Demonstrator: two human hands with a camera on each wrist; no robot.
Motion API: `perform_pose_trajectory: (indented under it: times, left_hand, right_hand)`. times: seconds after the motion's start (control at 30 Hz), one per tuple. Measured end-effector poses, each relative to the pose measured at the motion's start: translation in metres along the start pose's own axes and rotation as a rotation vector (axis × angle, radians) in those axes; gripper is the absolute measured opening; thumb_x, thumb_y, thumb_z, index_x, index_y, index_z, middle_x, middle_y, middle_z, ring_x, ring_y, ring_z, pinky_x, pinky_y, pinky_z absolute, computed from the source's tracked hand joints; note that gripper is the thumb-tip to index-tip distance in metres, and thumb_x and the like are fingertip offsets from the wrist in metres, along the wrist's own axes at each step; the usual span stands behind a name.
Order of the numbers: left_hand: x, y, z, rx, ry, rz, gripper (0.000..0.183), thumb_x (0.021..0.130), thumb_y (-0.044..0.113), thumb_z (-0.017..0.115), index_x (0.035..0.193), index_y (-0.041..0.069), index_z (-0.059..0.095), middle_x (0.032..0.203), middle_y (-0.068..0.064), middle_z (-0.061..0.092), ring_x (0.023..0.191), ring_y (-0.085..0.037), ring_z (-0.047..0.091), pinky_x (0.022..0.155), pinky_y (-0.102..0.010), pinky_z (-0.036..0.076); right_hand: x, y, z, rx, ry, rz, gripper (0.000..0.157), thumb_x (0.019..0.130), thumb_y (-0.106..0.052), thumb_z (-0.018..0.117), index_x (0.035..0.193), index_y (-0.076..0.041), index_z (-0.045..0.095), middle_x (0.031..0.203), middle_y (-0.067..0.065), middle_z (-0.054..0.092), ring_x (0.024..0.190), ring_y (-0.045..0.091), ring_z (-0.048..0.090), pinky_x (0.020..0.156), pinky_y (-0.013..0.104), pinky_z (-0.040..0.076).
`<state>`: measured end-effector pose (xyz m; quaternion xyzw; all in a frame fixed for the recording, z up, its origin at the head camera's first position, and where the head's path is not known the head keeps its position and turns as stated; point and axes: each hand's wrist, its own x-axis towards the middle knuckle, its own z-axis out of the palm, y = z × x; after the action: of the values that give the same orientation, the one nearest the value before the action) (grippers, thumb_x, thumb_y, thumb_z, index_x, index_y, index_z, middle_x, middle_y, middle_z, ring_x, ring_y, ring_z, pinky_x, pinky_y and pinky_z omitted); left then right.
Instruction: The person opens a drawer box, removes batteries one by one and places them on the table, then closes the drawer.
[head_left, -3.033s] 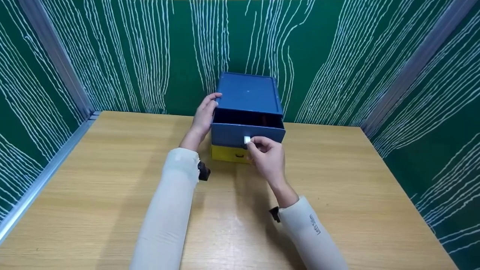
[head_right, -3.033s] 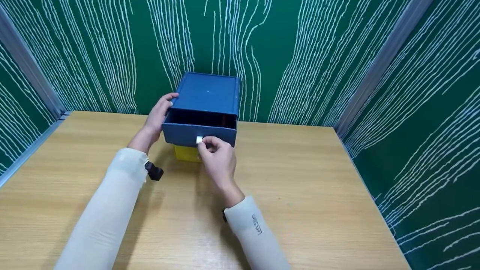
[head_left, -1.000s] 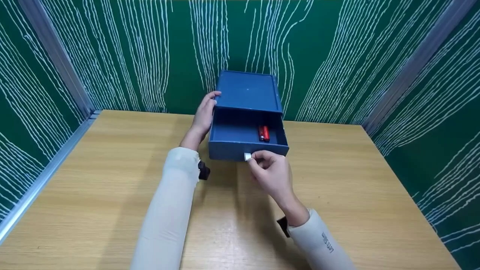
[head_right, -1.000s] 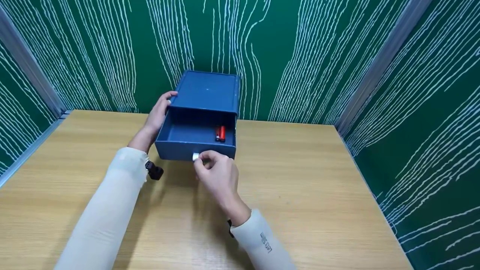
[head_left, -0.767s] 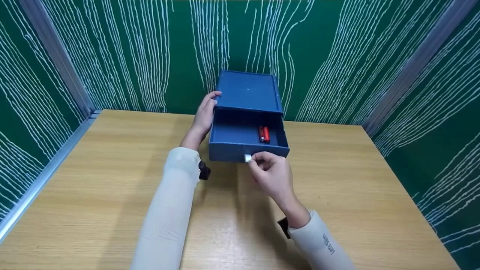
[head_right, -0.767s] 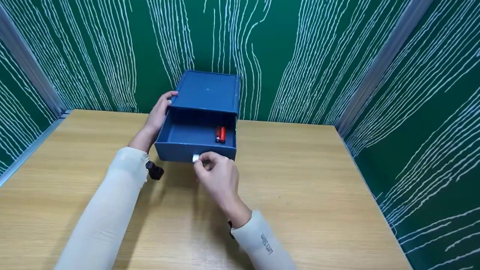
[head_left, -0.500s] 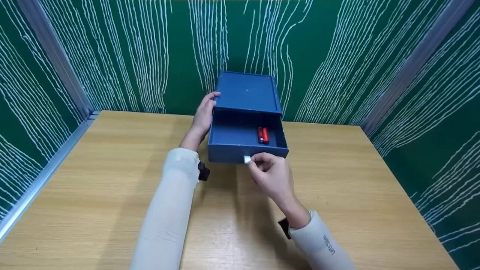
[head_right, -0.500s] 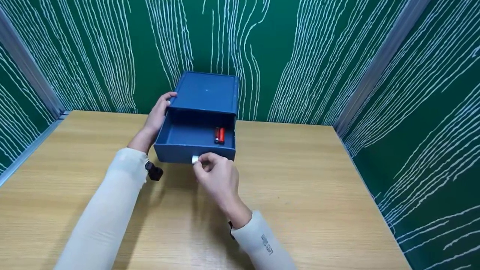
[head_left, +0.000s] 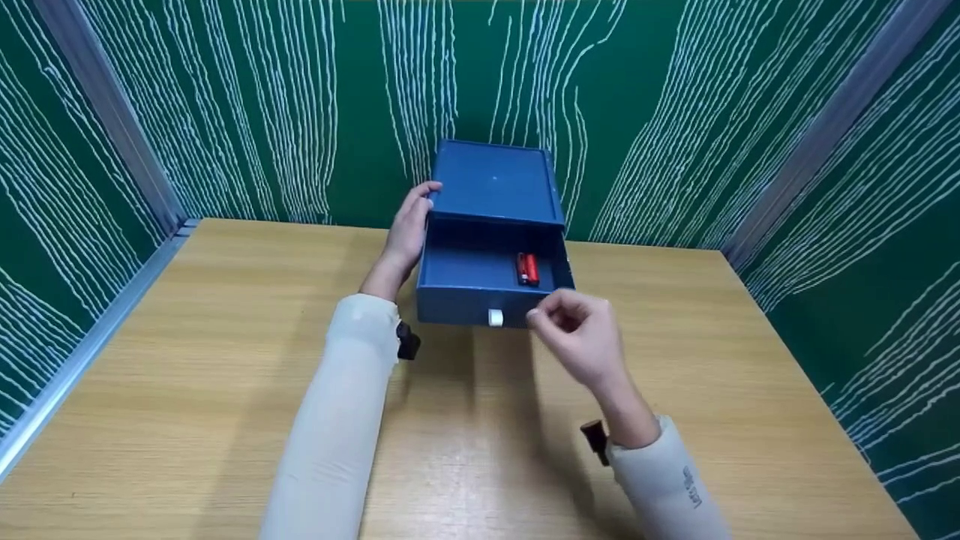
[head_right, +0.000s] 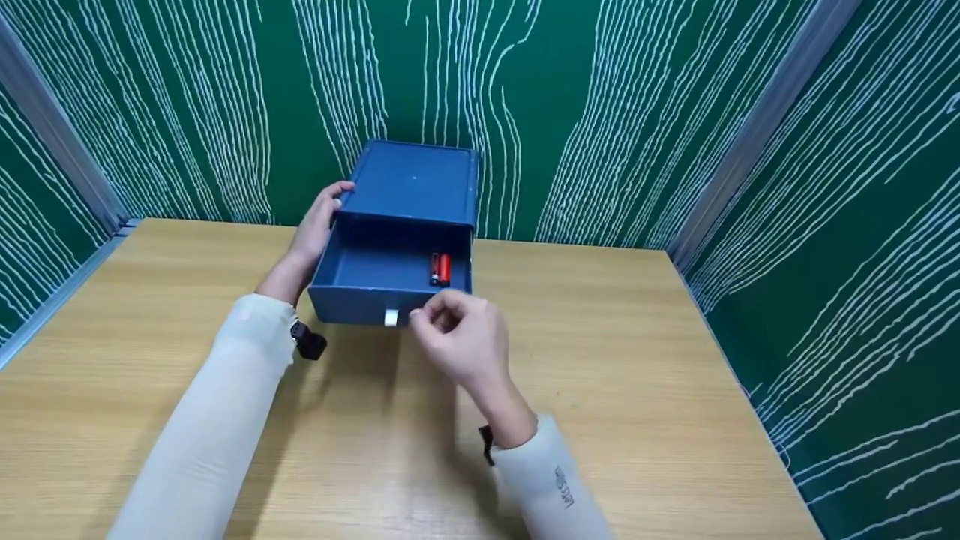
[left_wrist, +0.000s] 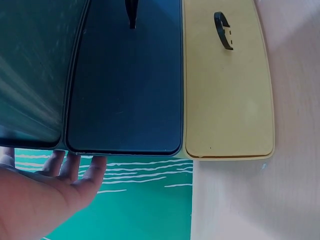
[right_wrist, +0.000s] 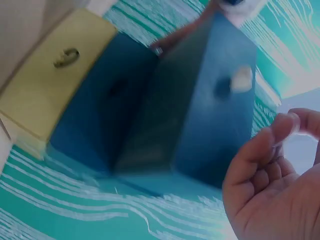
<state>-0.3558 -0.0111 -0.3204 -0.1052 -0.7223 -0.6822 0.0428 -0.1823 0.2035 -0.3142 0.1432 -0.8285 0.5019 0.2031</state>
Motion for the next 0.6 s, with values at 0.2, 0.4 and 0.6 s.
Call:
perform_pose_trajectory:
  times: [0.2,0.4,0.6]
  left_hand:
    - [0.000,0.000,-0.001,0.020,-0.006,0.003,0.035,0.091,0.024,0.026,0.120,0.028,0.044,0.137,0.005,0.032,0.122,-0.012,0.031,0.103,-0.038,0.020]
    - [0.000,0.000,-0.001,0.021,-0.005,-0.008,0.035,0.092,0.025,0.026,0.120,0.029,0.044,0.138,0.005,0.031,0.122,-0.012,0.030,0.103,-0.038,0.019]
    - [0.001,-0.002,0.000,0.027,0.012,0.028,0.036,0.091,0.022,0.026,0.121,0.025,0.045,0.136,0.004,0.034,0.121,-0.013,0.032,0.103,-0.036,0.020]
  right_hand:
    - [0.017,-0.002,-0.023,0.054,0.039,-0.025,0.009,0.075,-0.009,0.063,0.068,-0.005,0.059,0.054,0.003,0.047,0.047,0.014,0.040,0.041,0.023,0.031]
    - [0.035,0.006,-0.036,-0.051,0.015,-0.042,0.008,0.077,-0.016,0.062,0.077,-0.008,0.062,0.062,0.003,0.052,0.052,0.017,0.043,0.045,0.024,0.035]
    - [0.052,0.019,-0.038,-0.114,-0.061,-0.077,0.014,0.075,-0.018,0.064,0.089,-0.014,0.066,0.084,0.003,0.062,0.064,0.019,0.049,0.053,0.026,0.042]
